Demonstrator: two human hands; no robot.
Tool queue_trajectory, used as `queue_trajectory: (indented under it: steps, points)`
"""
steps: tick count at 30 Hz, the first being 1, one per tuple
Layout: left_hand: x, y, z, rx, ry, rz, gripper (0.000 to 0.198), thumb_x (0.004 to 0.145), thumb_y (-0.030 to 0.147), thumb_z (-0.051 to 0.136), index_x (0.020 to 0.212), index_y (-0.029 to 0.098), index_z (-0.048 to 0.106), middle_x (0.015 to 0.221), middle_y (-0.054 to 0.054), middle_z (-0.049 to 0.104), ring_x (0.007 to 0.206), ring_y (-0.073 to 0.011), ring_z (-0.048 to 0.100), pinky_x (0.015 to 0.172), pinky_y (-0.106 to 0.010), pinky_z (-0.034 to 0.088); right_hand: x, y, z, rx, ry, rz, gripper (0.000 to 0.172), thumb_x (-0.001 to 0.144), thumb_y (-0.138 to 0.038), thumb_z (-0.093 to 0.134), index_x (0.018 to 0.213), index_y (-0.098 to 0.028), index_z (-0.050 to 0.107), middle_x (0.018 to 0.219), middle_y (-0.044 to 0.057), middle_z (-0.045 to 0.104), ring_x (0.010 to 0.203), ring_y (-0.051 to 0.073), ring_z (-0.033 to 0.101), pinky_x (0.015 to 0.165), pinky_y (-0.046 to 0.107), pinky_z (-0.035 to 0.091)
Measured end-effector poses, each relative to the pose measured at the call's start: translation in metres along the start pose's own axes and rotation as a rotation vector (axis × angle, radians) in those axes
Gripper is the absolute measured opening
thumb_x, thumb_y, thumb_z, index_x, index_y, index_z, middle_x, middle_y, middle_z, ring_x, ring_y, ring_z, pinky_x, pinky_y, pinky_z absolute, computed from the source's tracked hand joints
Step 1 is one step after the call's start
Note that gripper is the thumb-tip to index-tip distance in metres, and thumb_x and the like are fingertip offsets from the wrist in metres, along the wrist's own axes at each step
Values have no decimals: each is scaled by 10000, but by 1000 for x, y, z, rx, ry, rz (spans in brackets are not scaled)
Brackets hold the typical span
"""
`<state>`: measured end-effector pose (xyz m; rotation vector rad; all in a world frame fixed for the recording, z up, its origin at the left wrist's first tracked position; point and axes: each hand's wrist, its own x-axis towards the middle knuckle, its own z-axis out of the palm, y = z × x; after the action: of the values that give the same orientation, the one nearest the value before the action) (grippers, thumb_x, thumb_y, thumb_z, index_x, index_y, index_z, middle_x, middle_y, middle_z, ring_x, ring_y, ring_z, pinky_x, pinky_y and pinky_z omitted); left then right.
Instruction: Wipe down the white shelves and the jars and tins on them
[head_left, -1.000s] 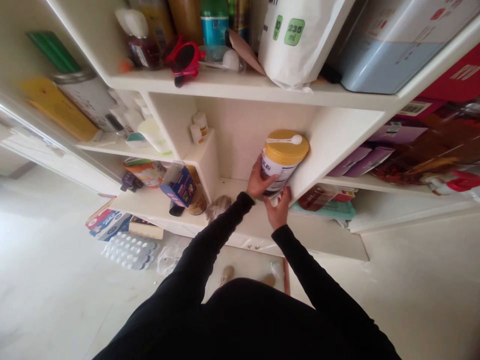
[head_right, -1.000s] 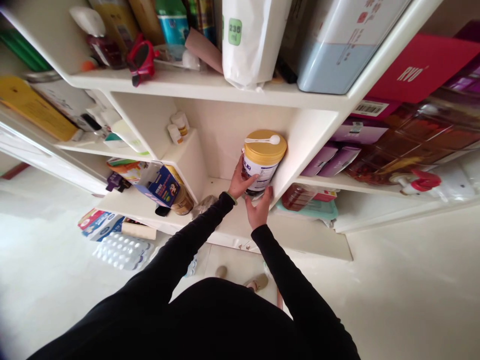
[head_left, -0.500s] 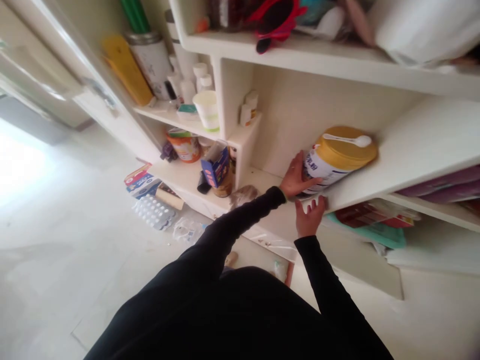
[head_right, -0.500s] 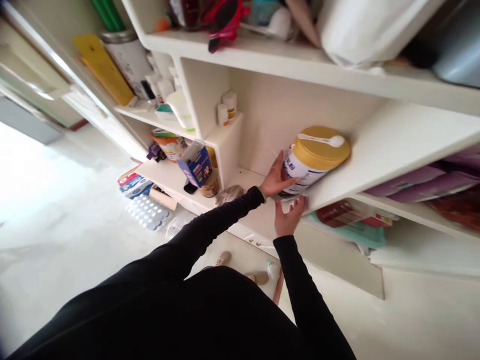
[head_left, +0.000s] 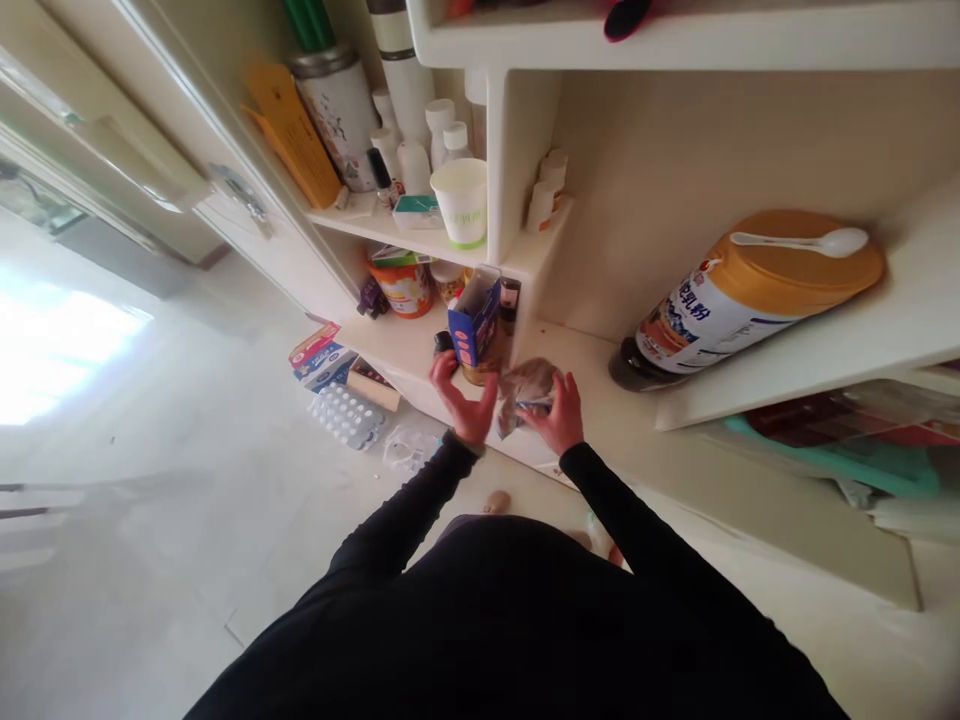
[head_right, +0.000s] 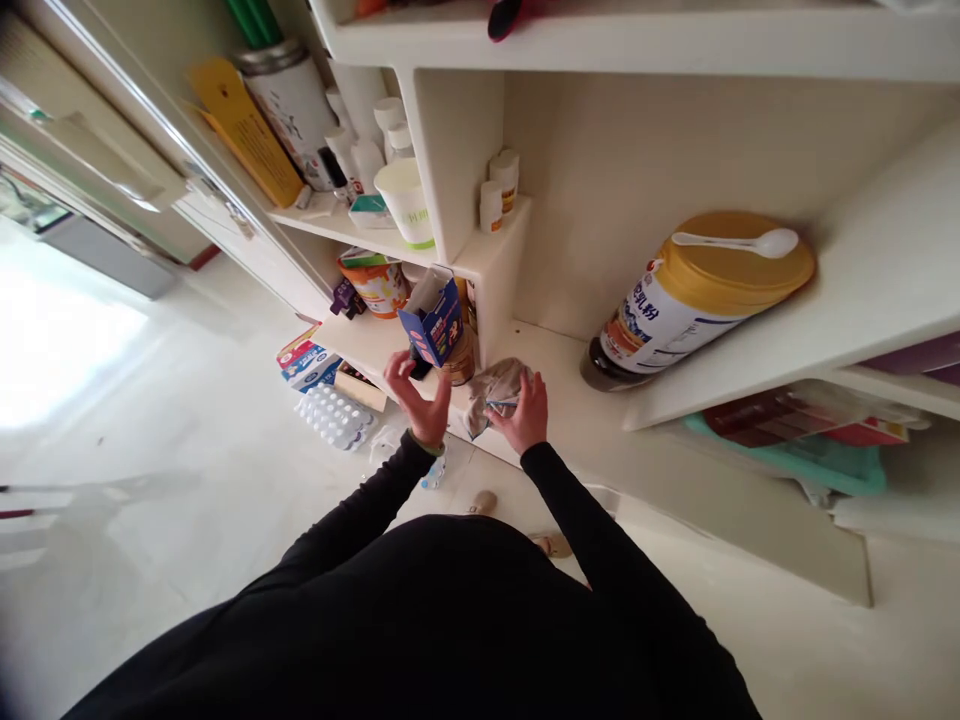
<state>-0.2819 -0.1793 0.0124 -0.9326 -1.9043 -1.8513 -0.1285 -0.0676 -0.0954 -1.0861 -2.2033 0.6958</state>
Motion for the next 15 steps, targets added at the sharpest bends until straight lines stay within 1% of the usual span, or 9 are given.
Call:
queue_trajectory:
  steps: [1,3,5,7,8,9,11,13,15]
  points:
    - [9,-9,-1,8,-9,-67,784,910,535,827,1535,248,452,1558,-182,520,1509,-347,534,1238,-539,499,3,-9,10,-56,-53,-26,1017,754,-560,923,1586,-151,507,1750,306,349,1640,505,315,1264,722,381]
    - [24,-25,2,-20,-111,-187,1016,846,537,899,1644,282,326,1700,-188,406,1627,-365,417,1323,-558,416,8,-24,26,-163,-145,-52,903,719,-484,963,1503,-194,620,1770,263,351,1649,543,272,1236,774,361]
    - [33,-34,8,-58,-234,-281,1180,790,508,960,1701,309,238,1773,-184,327,1683,-379,337,1364,-581,352,13,-32,36,-236,-198,-53,666,760,-424,928,1363,-222,727,1760,211,401,1643,547,277,1217,809,340]
    - [37,-41,13,-88,-301,-328,1264,760,481,992,1728,330,195,1809,-176,281,1703,-385,304,1378,-592,324,18,-29,36,-258,-212,-81,396,832,-354,837,1199,-217,785,1694,184,509,1603,504,364,1204,770,384]
    - [37,-43,15,-100,-316,-338,1281,755,471,999,1735,342,183,1818,-170,270,1705,-382,303,1379,-593,322,19,-23,33,-253,-211,-107,297,847,-309,792,1128,-211,794,1638,177,572,1563,470,426,1197,719,425]
    - [36,-45,16,-112,-321,-347,1290,756,461,1001,1739,356,173,1824,-164,262,1704,-378,306,1377,-591,328,21,-16,28,-245,-209,-132,237,844,-263,757,1072,-207,794,1576,171,628,1511,435,488,1187,661,465]
    - [32,-48,17,-138,-322,-371,1292,767,442,993,1743,374,151,1827,-155,258,1698,-369,322,1366,-586,355,23,3,13,-234,-207,-164,219,799,-188,720,1009,-204,784,1478,161,693,1409,386,569,1172,573,510]
    - [26,-51,17,-164,-317,-399,1286,772,435,984,1744,368,145,1813,-158,282,1689,-364,341,1354,-577,382,29,21,-3,-245,-206,-156,255,755,-145,696,992,-195,776,1443,170,704,1368,380,592,1186,553,512]
    - [21,-54,17,-187,-308,-417,1289,761,443,985,1743,348,155,1793,-169,313,1678,-365,360,1349,-567,396,39,35,-13,-259,-223,-151,274,740,-137,676,993,-178,773,1452,189,693,1377,390,587,1208,560,499]
